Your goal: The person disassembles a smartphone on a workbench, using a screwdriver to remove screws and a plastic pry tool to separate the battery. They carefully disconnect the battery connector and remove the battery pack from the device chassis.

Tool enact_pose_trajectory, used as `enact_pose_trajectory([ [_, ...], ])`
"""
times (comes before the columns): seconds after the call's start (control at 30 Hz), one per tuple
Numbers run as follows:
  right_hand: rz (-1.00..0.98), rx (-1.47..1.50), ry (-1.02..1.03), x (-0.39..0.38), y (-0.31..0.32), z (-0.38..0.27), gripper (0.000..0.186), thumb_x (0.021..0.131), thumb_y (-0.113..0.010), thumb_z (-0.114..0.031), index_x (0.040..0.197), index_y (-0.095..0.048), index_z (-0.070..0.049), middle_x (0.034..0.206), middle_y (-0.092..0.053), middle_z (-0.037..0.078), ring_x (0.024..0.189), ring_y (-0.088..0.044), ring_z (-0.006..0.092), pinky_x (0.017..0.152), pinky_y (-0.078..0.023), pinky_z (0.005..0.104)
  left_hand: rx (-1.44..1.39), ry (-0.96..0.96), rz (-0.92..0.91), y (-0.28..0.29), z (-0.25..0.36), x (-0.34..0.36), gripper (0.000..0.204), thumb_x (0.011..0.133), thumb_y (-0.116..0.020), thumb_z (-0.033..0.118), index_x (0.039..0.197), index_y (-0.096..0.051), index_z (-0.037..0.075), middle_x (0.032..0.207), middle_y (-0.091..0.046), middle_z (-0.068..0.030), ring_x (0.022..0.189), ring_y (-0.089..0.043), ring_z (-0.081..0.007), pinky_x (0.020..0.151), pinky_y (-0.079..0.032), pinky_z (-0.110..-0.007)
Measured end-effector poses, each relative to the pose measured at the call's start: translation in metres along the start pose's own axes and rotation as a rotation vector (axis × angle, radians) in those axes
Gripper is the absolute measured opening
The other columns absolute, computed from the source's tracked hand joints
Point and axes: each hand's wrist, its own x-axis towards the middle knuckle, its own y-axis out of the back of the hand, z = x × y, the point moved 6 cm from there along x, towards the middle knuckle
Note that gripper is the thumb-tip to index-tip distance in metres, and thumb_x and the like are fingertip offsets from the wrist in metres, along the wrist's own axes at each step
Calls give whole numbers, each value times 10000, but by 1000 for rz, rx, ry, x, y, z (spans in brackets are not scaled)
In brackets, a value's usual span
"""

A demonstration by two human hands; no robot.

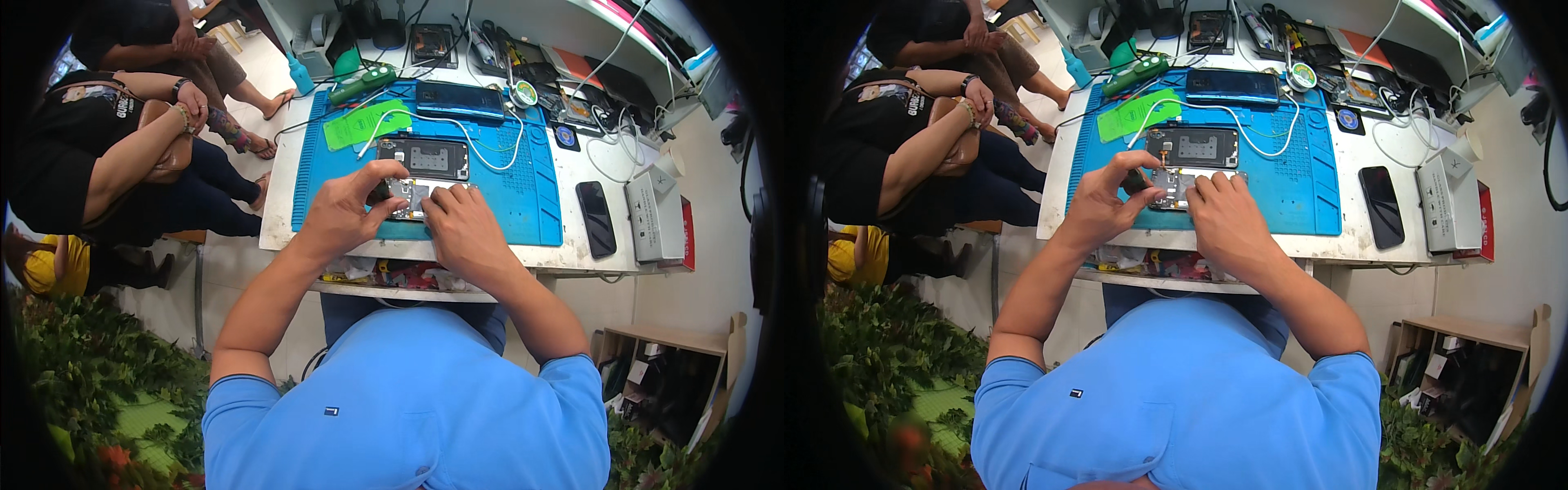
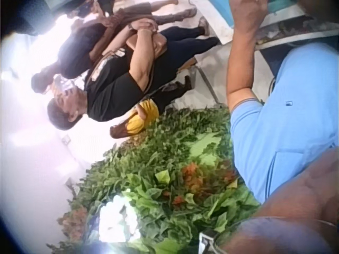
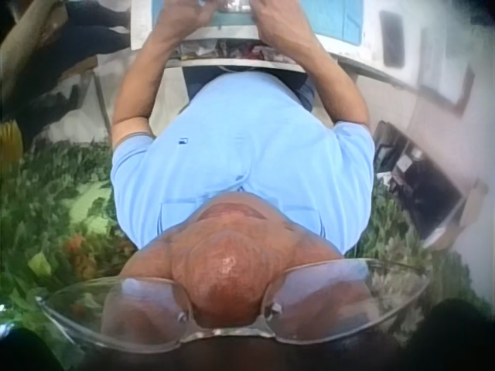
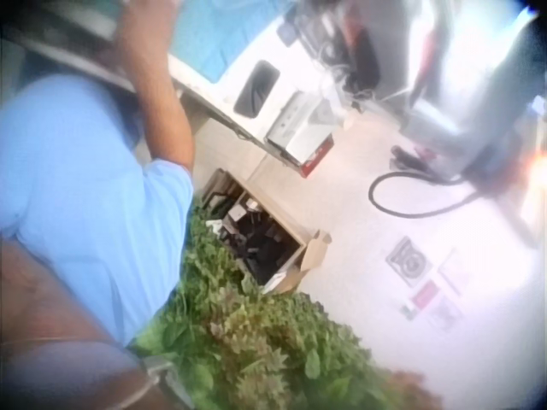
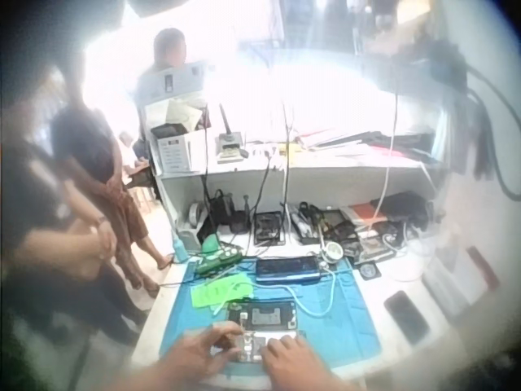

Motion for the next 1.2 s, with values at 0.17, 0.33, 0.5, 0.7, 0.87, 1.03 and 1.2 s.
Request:
enact_pose_trajectory([
  [0.17, 10, 1, 6, -3, 0, -1, 400, 873, -701, -88, 1241, -730, 66, 1148, -682, 157, 1114, -629, 322, 1016, -476, 476, -94, -106, -116, -6, 8, 1, 489, 980, -854, 77, 1398, -608, 144, 1117, -788, -84, 903, -788, -215, 827, -640, -353],
  [0.33, -21, 12, -2, -6, -1, -1, 477, 868, -707, -83, 1314, -714, 86, 1192, -677, 169, 1138, -623, 324, 1063, -477, 485, 17, 10, -1, 1, 9, 5, 477, 985, -844, 38, 1382, -590, 116, 1027, -767, -67, 960, -792, -187, 892, -638, -355],
  [0.5, 4, 15, -5, -9, 2, -1, 491, 885, -683, -81, 1341, -701, 99, 1191, -675, 169, 1143, -620, 321, 1053, -482, 483, -97, 62, -129, 3, 5, 9, 417, 1010, -818, 29, 1348, -585, 100, 1025, -766, -82, 971, -789, -183, 898, -637, -326],
  [0.7, -7, 12, 1, -11, 0, -3, 465, 903, -659, -80, 1330, -700, 101, 1198, -677, 169, 1149, -619, 318, 1018, -484, 457, -124, -108, -14, 1, 11, 8, 372, 994, -828, 0, 1274, -596, 82, 1041, -789, -87, 918, -810, -167, 820, -645, -318],
  [0.87, -18, -1, -4, -9, 3, -2, 470, 910, -657, -78, 1342, -697, 100, 1217, -678, 171, 1160, -620, 318, 1022, -483, 446, 111, 157, -34, 1, -3, 5, 388, 985, -855, 40, 1259, -583, 79, 1079, -778, -80, 945, -810, -172, 831, -654, -341],
  [1.03, -7, 23, -14, -12, 4, -4, 506, 900, -660, -72, 1372, -688, 108, 1237, -677, 173, 1161, -617, 319, 1031, -481, 449, 12, -63, -8, 1, 12, 10, 399, 963, -894, 88, 1227, -595, 86, 1006, -766, -49, 845, -795, -151, 755, -633, -326],
  [1.2, 4, 0, -5, -13, 4, -4, 515, 900, -658, -75, 1379, -686, 113, 1236, -675, 173, 1163, -614, 321, 1038, -479, 451, -22, -114, 34, 6, 11, 10, 382, 986, -862, 66, 1227, -565, 77, 993, -761, -67, 865, -794, -173, 830, -653, -328],
])
